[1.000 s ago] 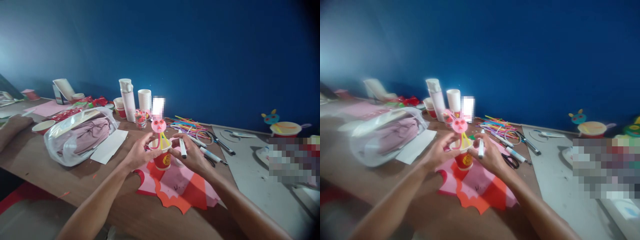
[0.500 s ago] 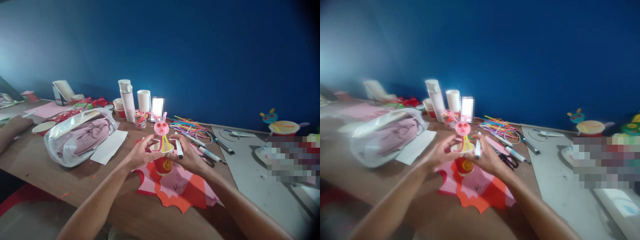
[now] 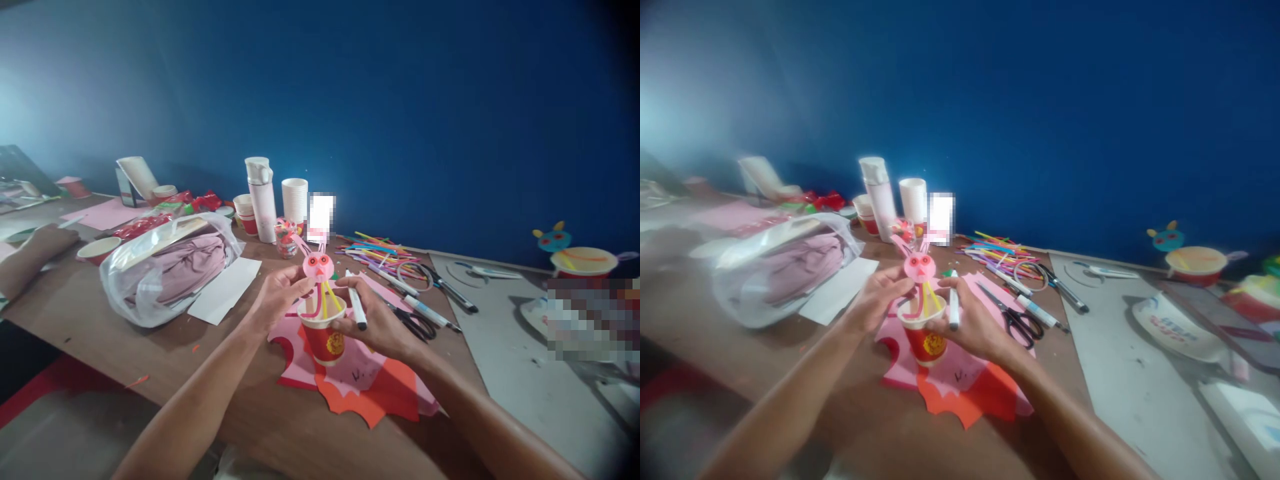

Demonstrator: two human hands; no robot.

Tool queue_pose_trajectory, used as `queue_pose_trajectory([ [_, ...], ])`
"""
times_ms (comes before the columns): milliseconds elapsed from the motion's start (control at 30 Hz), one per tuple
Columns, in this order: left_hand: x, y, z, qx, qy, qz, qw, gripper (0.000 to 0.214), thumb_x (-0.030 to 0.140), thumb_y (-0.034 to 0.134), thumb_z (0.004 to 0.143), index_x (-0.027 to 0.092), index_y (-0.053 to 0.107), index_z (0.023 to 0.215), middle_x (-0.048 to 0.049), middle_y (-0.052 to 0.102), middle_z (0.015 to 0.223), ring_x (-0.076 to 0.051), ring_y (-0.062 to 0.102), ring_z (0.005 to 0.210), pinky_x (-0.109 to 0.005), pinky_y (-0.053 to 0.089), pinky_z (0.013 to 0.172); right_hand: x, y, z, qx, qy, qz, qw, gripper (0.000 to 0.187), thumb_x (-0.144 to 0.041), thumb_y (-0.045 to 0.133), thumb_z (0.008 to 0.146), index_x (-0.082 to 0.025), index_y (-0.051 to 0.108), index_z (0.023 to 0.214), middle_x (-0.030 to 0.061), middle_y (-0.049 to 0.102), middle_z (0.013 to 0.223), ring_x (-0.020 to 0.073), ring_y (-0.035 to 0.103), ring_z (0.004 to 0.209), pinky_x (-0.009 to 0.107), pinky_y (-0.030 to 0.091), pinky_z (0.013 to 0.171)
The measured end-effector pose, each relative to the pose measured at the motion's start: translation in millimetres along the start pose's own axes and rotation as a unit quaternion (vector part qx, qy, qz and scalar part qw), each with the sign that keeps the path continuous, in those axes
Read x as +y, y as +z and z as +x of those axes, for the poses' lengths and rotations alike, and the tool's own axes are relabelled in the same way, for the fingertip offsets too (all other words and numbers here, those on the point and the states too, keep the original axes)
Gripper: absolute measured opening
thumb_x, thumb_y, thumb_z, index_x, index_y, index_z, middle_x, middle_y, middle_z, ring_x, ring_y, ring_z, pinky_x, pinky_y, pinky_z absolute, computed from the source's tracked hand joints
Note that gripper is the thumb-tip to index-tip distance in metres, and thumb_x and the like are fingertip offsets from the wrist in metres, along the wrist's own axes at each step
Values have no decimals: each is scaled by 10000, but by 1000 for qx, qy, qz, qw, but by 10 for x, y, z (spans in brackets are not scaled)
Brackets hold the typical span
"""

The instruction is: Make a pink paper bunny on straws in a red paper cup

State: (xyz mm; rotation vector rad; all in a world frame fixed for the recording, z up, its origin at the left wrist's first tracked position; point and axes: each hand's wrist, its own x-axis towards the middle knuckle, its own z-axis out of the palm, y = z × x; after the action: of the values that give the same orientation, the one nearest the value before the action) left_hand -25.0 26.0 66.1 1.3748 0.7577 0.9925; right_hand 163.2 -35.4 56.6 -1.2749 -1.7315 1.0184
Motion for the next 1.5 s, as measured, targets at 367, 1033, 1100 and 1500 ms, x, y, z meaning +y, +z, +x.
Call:
queue_pose_trajectory([
  [367,-31,68,-25,47,-79,40,995,287,365,712,651,96,671,744,-26,650,644,-129,592,594,-238,458,581,43,123,-22,-24,2,-42,999,563,-315,684,704,-241,375,1168,89,599,1110,222,613,947,395,482,831],
  [1033,-190,125,-16,62,-40,137,988,193,284,597,672,127,573,561,40,483,478,-77,442,452,-200,329,451,-119,-32,-196,172,-293,-224,913,373,-193,601,795,-280,562,1155,60,680,1032,230,655,891,362,519,793],
  [1100,-184,140,-21,64,-33,150,986,182,256,573,669,130,549,538,45,460,466,-74,431,449,-198,322,449,-107,-5,-175,166,-305,-224,911,386,-179,610,786,-278,563,1156,57,682,1027,223,655,890,355,521,777],
  [1500,-164,164,-26,39,-3,164,986,182,215,536,676,131,502,518,34,469,471,-58,402,444,-178,294,428,-90,46,-137,149,-314,-242,906,370,-149,590,792,-256,578,1146,64,692,1021,213,662,903,337,527,756],
])
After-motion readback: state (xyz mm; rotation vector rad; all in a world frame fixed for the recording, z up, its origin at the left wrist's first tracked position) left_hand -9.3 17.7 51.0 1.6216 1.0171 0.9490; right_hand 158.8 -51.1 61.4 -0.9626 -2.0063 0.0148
